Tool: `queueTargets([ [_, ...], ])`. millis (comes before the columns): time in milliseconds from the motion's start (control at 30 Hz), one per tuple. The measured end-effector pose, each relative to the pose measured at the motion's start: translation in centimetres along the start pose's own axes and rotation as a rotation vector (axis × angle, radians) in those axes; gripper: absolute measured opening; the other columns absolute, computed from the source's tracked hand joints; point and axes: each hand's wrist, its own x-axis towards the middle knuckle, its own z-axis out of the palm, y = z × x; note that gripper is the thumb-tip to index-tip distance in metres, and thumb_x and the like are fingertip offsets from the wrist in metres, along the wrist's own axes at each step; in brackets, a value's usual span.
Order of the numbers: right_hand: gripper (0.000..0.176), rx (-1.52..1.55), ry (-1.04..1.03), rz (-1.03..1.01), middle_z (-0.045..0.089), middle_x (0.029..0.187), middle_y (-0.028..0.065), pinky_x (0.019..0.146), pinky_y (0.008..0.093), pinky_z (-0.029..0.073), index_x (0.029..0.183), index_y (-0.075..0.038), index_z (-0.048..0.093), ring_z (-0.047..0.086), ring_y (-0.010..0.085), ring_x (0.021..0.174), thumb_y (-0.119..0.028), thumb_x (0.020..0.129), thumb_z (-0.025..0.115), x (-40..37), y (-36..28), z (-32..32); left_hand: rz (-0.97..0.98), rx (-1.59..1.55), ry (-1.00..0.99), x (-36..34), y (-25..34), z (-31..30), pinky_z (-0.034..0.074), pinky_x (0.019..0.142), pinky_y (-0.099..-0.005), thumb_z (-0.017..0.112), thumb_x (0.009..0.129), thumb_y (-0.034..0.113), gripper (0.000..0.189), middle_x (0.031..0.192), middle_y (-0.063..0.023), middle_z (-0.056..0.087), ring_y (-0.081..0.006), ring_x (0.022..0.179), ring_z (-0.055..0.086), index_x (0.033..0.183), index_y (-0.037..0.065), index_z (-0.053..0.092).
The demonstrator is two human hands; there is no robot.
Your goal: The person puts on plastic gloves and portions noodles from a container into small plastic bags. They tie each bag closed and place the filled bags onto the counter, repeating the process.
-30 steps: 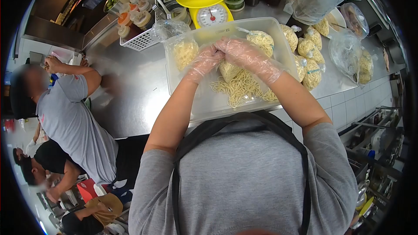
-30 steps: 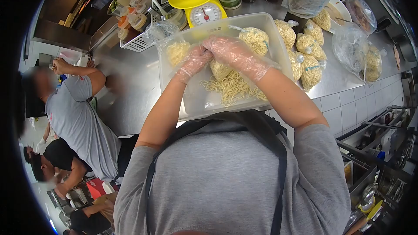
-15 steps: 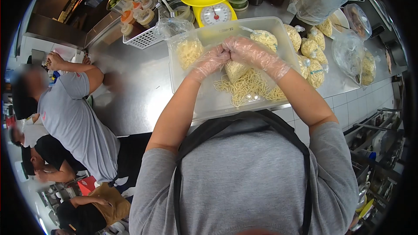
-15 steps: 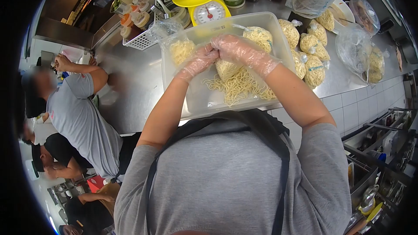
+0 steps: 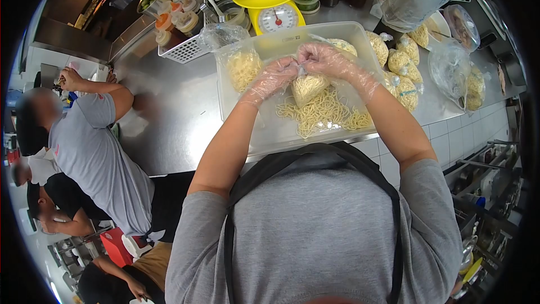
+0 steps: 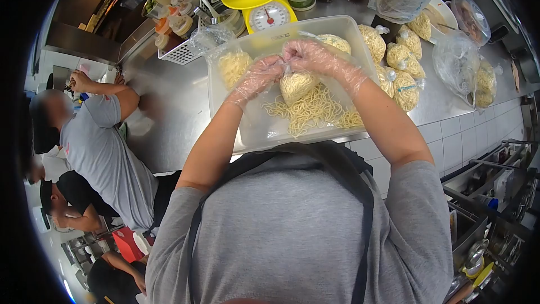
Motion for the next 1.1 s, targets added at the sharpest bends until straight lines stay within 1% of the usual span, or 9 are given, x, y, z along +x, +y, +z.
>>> queueTargets([
  [100,0.007,-0.188,0.031,-0.072,0.054,0.077,0.0018,0.067,0.0277,0.042,0.081,-0.005,0.051,0.048,0.0116,0.070,-0.004,0.076,0.056,-0.2,-0.5,-0.2,-0.019,0.081,0.037,0.0,0.2,0.0,0.039,0.065,-0.0225,0.054,0.086,0.024,0.022,0.079,0.0044,0.052,-0.0067,0.070,0.045,0.100,0.007,0.057],
  [200,0.007,-0.625,0.049,-0.402,0.050,0.076,0.0001,0.068,0.0301,0.042,0.082,-0.005,0.051,0.049,0.0130,0.075,-0.001,0.077,0.055,-0.2,-2.1,0.4,-0.039,0.157,0.101,0.3,-0.4,-0.2,0.043,0.069,-0.0284,0.052,0.082,0.028,0.032,0.080,-0.0040,0.059,-0.0121,0.072,0.051,0.100,0.004,0.059],
  [267,0.012,0.390,0.114,0.423,0.053,0.081,0.0061,0.072,0.0349,0.044,0.085,-0.006,0.054,0.053,0.0241,0.082,-0.003,0.075,0.058,-0.6,-3.9,0.9,-0.032,0.120,0.067,0.4,-0.4,-0.2,0.043,0.072,-0.0291,0.052,0.081,0.028,0.034,0.084,-0.0064,0.060,-0.0137,0.075,0.053,0.103,0.003,0.058],
  [300,0.012,0.389,0.115,0.424,0.053,0.081,0.0061,0.072,0.0349,0.044,0.085,-0.006,0.054,0.053,0.0241,0.082,-0.003,0.075,0.058,-0.5,-3.2,0.9,-0.031,0.119,0.065,0.3,-0.2,-0.1,0.043,0.072,-0.0291,0.052,0.081,0.028,0.034,0.084,-0.0064,0.060,-0.0137,0.075,0.053,0.103,0.003,0.058],
  [367,0.017,-0.332,0.032,0.011,0.055,0.087,0.0098,0.076,0.0376,0.044,0.090,-0.008,0.056,0.052,0.0317,0.088,-0.005,0.074,0.060,-0.2,-2.1,1.0,0.016,0.201,0.078,0.1,0.0,-0.2,0.043,0.075,-0.0295,0.053,0.081,0.027,0.034,0.087,-0.0072,0.061,-0.0143,0.079,0.053,0.104,0.003,0.058],
  [467,0.018,-0.609,-0.001,-0.201,0.057,0.091,0.0094,0.077,0.0363,0.045,0.091,-0.008,0.056,0.054,0.0305,0.089,-0.004,0.073,0.060,-0.3,-2.7,0.9,0.038,0.191,0.049,0.2,-0.2,-0.1,0.043,0.077,-0.0294,0.053,0.081,0.027,0.034,0.089,-0.0070,0.062,-0.0143,0.080,0.054,0.105,0.003,0.057],
  [800,0.022,-0.583,0.041,-0.211,0.056,0.088,0.0108,0.074,0.0348,0.045,0.090,-0.007,0.055,0.053,0.0301,0.083,-0.003,0.069,0.062,-0.3,-2.3,1.1,0.195,0.099,0.063,0.5,-0.3,0.2,0.044,0.077,-0.0308,0.056,0.080,0.026,0.032,0.088,-0.0109,0.063,-0.0170,0.079,0.056,0.100,0.001,0.059],
  [1000,0.022,-0.620,0.044,-0.219,0.059,0.093,0.0109,0.077,0.0350,0.045,0.092,-0.006,0.057,0.055,0.0310,0.087,-0.001,0.070,0.059,-0.3,-3.0,1.5,0.158,0.367,0.176,-0.3,1.4,0.3,0.044,0.072,-0.0322,0.058,0.075,0.023,0.030,0.081,-0.0143,0.062,-0.0185,0.075,0.057,0.094,-0.001,0.058],
  [1100,0.022,-0.511,0.078,-0.293,0.058,0.092,0.0121,0.078,0.0355,0.045,0.091,-0.006,0.057,0.055,0.0313,0.088,0.000,0.070,0.058,-0.2,-2.7,1.8,0.105,0.347,0.139,-0.4,1.8,0.4,0.043,0.074,-0.0272,0.054,0.076,0.014,0.028,0.085,-0.0038,0.060,-0.0101,0.079,0.052,0.100,0.000,0.057],
])
